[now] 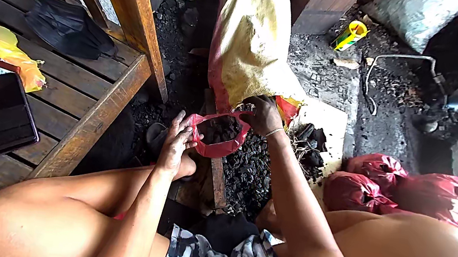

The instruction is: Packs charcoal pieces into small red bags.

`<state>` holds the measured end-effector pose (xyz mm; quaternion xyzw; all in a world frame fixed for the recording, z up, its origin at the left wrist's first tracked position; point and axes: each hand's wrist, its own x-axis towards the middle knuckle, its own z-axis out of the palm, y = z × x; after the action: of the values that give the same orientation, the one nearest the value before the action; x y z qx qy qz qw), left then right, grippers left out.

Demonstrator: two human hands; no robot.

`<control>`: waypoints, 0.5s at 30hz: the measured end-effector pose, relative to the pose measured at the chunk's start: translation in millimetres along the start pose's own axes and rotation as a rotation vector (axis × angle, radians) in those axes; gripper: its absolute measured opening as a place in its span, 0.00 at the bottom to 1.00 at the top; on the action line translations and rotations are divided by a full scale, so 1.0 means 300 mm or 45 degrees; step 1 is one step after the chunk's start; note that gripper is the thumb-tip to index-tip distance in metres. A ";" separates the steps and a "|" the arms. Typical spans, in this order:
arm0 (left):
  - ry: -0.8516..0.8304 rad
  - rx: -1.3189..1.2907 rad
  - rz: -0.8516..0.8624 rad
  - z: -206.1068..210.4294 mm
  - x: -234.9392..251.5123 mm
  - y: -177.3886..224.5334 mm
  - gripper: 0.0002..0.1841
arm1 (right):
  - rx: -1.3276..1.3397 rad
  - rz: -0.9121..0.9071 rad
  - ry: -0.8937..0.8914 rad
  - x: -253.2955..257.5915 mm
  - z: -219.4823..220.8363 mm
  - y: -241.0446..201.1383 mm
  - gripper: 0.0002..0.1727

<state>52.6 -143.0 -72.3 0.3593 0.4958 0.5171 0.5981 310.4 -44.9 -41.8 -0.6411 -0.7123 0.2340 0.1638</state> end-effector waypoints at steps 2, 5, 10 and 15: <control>-0.015 0.024 0.011 0.001 -0.003 0.008 0.31 | -0.032 0.158 -0.178 -0.005 -0.018 0.014 0.28; -0.123 0.092 0.196 0.028 -0.023 0.032 0.34 | 0.123 0.110 -0.182 -0.022 -0.037 -0.012 0.12; -0.227 0.303 0.168 0.068 -0.035 0.051 0.37 | 0.379 -0.168 -0.026 -0.049 0.009 -0.086 0.09; -0.230 0.615 0.058 0.087 0.002 0.095 0.35 | 0.499 -0.283 -0.110 -0.054 0.085 -0.140 0.09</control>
<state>70.2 -134.3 -39.2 0.5474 0.5411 0.3629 0.5252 263.8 -67.0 -39.2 -0.5039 -0.7259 0.3757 0.2794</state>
